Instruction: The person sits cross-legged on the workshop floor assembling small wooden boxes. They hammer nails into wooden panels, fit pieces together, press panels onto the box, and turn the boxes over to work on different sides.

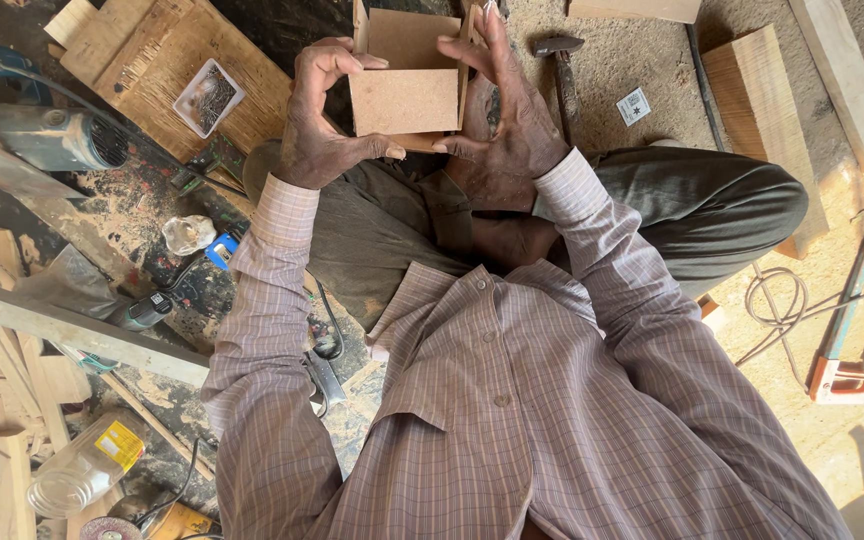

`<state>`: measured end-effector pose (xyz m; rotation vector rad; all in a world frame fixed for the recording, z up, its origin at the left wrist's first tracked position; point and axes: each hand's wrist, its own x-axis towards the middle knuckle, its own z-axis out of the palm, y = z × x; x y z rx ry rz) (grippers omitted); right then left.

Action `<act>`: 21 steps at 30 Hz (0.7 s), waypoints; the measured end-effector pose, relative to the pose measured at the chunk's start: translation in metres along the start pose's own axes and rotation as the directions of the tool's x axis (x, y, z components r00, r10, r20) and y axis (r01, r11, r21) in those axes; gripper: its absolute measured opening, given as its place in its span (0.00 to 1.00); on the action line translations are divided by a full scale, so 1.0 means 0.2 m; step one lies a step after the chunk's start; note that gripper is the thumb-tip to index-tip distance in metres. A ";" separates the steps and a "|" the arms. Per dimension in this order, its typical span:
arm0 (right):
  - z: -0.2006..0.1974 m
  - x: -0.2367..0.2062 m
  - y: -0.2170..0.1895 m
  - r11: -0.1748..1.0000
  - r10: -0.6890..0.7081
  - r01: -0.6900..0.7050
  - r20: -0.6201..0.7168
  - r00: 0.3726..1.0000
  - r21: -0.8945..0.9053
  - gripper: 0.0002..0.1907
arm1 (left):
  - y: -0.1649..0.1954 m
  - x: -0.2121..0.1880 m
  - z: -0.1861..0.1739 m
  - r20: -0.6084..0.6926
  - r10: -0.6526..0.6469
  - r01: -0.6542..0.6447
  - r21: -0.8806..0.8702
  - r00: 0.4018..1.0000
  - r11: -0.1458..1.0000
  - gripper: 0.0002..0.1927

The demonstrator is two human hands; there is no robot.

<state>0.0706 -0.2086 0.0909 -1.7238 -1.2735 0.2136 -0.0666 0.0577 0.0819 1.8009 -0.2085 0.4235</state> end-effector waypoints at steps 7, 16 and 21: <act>-0.06 0.01 -0.08 0.997 0.082 -0.082 0.035 0.996 0.010 0.72 | 0.01 0.02 -0.02 0.046 0.002 -0.004 0.052 0.999 0.999 0.49; -0.07 0.02 -0.14 0.995 0.102 -0.102 -0.021 0.995 0.001 0.73 | 0.07 0.05 -0.05 0.043 0.001 -0.015 0.328 0.999 0.944 0.46; -0.07 0.02 -0.15 0.995 0.089 -0.090 -0.036 0.995 -0.051 0.75 | 0.06 0.06 -0.06 0.044 0.044 -0.058 0.398 0.998 0.916 0.47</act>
